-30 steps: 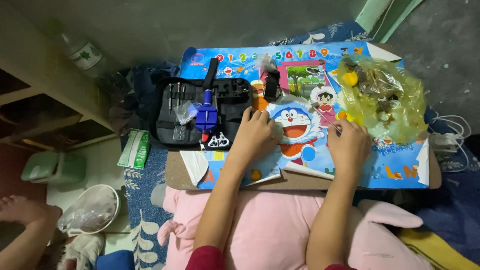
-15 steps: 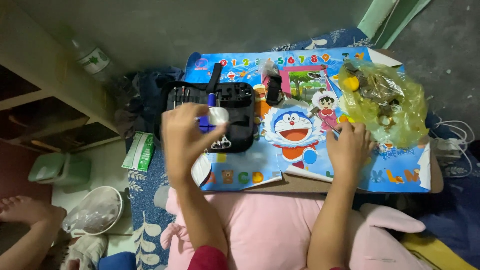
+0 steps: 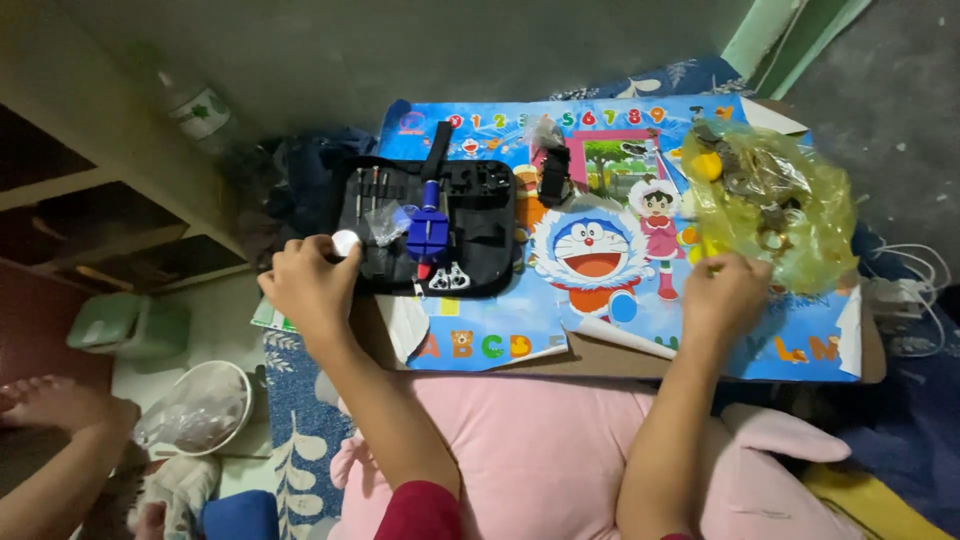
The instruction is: Removing pins from a metal watch band using a pin pusher tool to adjust the band size.
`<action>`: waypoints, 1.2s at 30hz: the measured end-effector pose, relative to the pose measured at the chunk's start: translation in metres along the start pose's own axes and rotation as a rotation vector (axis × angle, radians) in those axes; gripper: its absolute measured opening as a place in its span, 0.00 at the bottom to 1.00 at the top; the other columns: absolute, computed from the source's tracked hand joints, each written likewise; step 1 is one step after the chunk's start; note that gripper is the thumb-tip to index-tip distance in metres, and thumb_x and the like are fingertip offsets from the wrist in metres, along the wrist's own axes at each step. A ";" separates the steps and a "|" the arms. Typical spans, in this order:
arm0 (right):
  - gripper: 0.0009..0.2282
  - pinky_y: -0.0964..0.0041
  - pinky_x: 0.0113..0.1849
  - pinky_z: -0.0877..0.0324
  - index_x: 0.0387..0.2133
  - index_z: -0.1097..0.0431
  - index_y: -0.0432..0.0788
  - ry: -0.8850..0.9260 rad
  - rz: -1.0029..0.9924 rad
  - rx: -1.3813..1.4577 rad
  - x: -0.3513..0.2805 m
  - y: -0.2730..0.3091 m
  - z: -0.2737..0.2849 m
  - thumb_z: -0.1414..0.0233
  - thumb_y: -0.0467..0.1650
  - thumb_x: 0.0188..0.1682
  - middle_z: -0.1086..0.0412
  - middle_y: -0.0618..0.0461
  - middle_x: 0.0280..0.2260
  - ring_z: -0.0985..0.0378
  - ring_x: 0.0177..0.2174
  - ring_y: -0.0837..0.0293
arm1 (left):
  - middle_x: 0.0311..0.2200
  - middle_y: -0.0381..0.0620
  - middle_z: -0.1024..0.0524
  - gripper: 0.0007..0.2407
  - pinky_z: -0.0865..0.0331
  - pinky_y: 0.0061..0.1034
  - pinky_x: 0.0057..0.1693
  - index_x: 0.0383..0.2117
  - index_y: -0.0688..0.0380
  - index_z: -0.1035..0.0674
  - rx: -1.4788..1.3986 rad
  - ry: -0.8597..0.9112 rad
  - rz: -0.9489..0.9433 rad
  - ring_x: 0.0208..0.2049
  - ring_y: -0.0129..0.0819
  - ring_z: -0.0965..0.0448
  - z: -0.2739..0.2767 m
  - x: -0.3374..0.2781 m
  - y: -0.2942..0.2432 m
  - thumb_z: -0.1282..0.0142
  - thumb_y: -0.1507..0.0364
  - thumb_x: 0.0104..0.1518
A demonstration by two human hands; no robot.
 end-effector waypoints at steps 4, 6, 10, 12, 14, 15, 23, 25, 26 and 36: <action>0.06 0.40 0.31 0.28 0.27 0.25 0.50 -0.143 -0.050 0.005 0.002 -0.004 0.006 0.39 0.24 0.46 0.36 0.45 0.44 0.24 0.37 0.37 | 0.76 0.46 0.54 0.43 0.62 0.55 0.71 0.74 0.50 0.49 0.293 0.093 0.003 0.76 0.45 0.59 -0.001 0.004 0.005 0.57 0.51 0.45; 0.08 0.39 0.32 0.30 0.28 0.26 0.51 -0.197 -0.023 0.010 0.003 -0.003 0.012 0.37 0.23 0.44 0.36 0.46 0.43 0.25 0.39 0.36 | 0.76 0.43 0.56 0.37 0.67 0.56 0.73 0.75 0.49 0.54 0.413 0.130 -0.004 0.76 0.44 0.60 0.001 0.000 -0.001 0.70 0.51 0.55; 0.17 0.40 0.29 0.30 0.36 0.27 0.43 -0.260 -0.071 0.044 0.005 -0.005 0.024 0.45 0.15 0.36 0.35 0.40 0.44 0.24 0.33 0.34 | 0.77 0.45 0.56 0.44 0.59 0.62 0.68 0.74 0.55 0.49 0.000 0.068 -0.013 0.76 0.47 0.62 0.002 -0.002 -0.003 0.50 0.56 0.46; 0.18 0.43 0.32 0.29 0.39 0.28 0.39 -0.291 -0.059 0.086 0.007 -0.010 0.023 0.44 0.14 0.35 0.35 0.37 0.45 0.25 0.37 0.36 | 0.77 0.41 0.57 0.37 0.60 0.60 0.69 0.74 0.53 0.50 0.011 0.097 0.008 0.77 0.43 0.62 0.004 0.002 -0.001 0.57 0.58 0.54; 0.18 0.42 0.40 0.30 0.38 0.30 0.40 -0.328 -0.004 0.198 0.009 -0.013 0.020 0.38 0.15 0.34 0.36 0.38 0.46 0.25 0.43 0.35 | 0.75 0.36 0.54 0.37 0.64 0.40 0.73 0.75 0.48 0.53 0.842 0.232 -0.087 0.75 0.29 0.58 0.007 0.003 0.001 0.75 0.49 0.56; 0.18 0.42 0.40 0.30 0.38 0.30 0.40 -0.325 -0.002 0.194 0.012 0.004 0.024 0.38 0.15 0.34 0.36 0.38 0.46 0.25 0.43 0.35 | 0.75 0.36 0.54 0.37 0.64 0.40 0.73 0.75 0.48 0.53 0.845 0.233 -0.091 0.75 0.29 0.58 0.003 0.004 -0.001 0.75 0.49 0.56; 0.12 0.38 0.38 0.24 0.44 0.22 0.50 0.239 0.561 -0.299 0.124 0.037 -0.056 0.48 0.25 0.50 0.29 0.47 0.43 0.23 0.44 0.40 | 0.70 0.41 0.55 0.33 0.60 0.54 0.63 0.67 0.51 0.46 -0.066 0.075 -0.092 0.70 0.41 0.60 0.086 -0.021 0.005 0.55 0.58 0.52; 0.10 0.42 0.44 0.31 0.41 0.21 0.51 0.086 0.687 -0.351 0.134 0.028 -0.063 0.47 0.27 0.50 0.30 0.49 0.41 0.26 0.45 0.43 | 0.68 0.41 0.55 0.32 0.59 0.53 0.62 0.65 0.51 0.46 -0.117 0.075 -0.121 0.68 0.41 0.59 0.107 -0.022 0.014 0.54 0.58 0.51; 0.08 0.45 0.51 0.37 0.39 0.21 0.51 -0.069 0.806 -0.403 0.137 0.024 -0.067 0.46 0.28 0.50 0.31 0.52 0.38 0.29 0.47 0.47 | 0.66 0.41 0.55 0.31 0.59 0.52 0.61 0.64 0.51 0.46 -0.141 0.073 -0.134 0.66 0.40 0.59 0.117 -0.022 0.021 0.54 0.58 0.51; 0.04 0.56 0.41 0.45 0.28 0.22 0.51 -0.322 0.930 -0.582 0.166 0.038 -0.071 0.45 0.33 0.47 0.33 0.53 0.36 0.35 0.43 0.49 | 0.53 0.40 0.53 0.25 0.56 0.46 0.52 0.51 0.52 0.44 -0.373 0.079 -0.282 0.54 0.38 0.57 0.182 -0.081 0.023 0.50 0.59 0.49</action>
Point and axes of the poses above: each hand's wrist, its own x-axis towards the middle knuckle, its own z-axis out of the back of the hand, y = z × x, the point moved 1 cm from there along x, towards the middle knuckle
